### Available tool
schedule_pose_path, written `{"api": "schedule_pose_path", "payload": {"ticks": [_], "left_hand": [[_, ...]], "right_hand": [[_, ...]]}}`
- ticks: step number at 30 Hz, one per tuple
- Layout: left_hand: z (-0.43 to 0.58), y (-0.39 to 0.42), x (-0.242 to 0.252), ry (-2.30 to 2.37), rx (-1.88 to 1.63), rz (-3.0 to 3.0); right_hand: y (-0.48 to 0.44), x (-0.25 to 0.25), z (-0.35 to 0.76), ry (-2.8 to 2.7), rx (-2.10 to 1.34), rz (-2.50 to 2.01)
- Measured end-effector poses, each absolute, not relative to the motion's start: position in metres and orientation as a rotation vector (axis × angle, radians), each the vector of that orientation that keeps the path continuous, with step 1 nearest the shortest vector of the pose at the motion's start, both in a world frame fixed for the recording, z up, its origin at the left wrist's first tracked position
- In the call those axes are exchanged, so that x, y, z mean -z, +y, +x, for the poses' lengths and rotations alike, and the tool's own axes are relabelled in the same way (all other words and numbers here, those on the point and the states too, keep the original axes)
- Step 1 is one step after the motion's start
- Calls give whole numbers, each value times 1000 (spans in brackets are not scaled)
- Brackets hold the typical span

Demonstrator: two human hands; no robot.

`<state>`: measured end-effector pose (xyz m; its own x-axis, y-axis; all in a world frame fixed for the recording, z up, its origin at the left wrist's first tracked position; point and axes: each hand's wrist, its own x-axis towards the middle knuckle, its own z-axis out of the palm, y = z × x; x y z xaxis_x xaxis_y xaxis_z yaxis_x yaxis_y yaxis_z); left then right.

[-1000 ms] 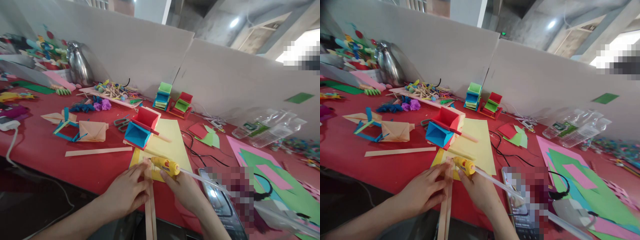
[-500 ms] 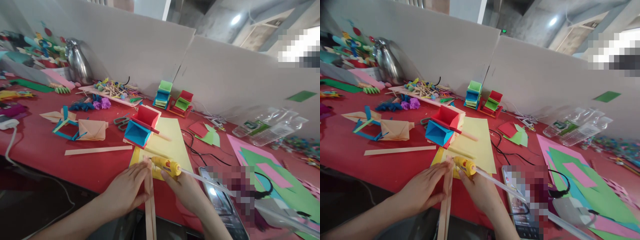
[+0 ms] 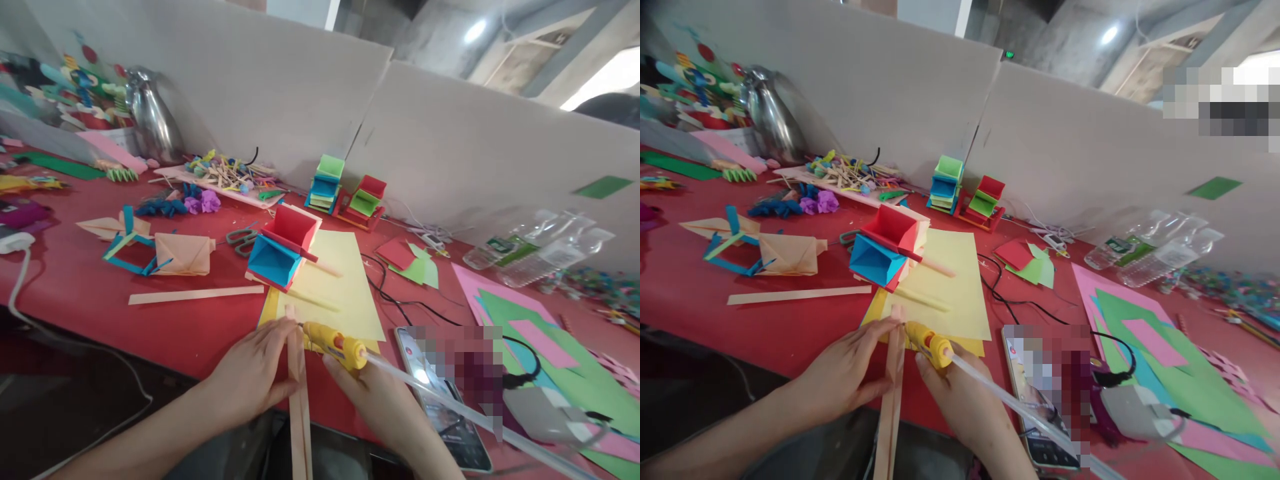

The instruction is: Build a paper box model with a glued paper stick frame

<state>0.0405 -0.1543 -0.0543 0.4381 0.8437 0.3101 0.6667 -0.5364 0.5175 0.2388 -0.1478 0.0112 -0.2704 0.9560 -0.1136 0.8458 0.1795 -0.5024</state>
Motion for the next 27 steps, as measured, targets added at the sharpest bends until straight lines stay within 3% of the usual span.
{"api": "schedule_pose_path", "payload": {"ticks": [12,27], "left_hand": [[40,-156,49,1324,-711,2348],[41,-155,46,1376,-678,2318]], "right_hand": [[-169,-12,245,-2238,-812,-1770],[-200,-14,253,-2291,-656,-1817]]}}
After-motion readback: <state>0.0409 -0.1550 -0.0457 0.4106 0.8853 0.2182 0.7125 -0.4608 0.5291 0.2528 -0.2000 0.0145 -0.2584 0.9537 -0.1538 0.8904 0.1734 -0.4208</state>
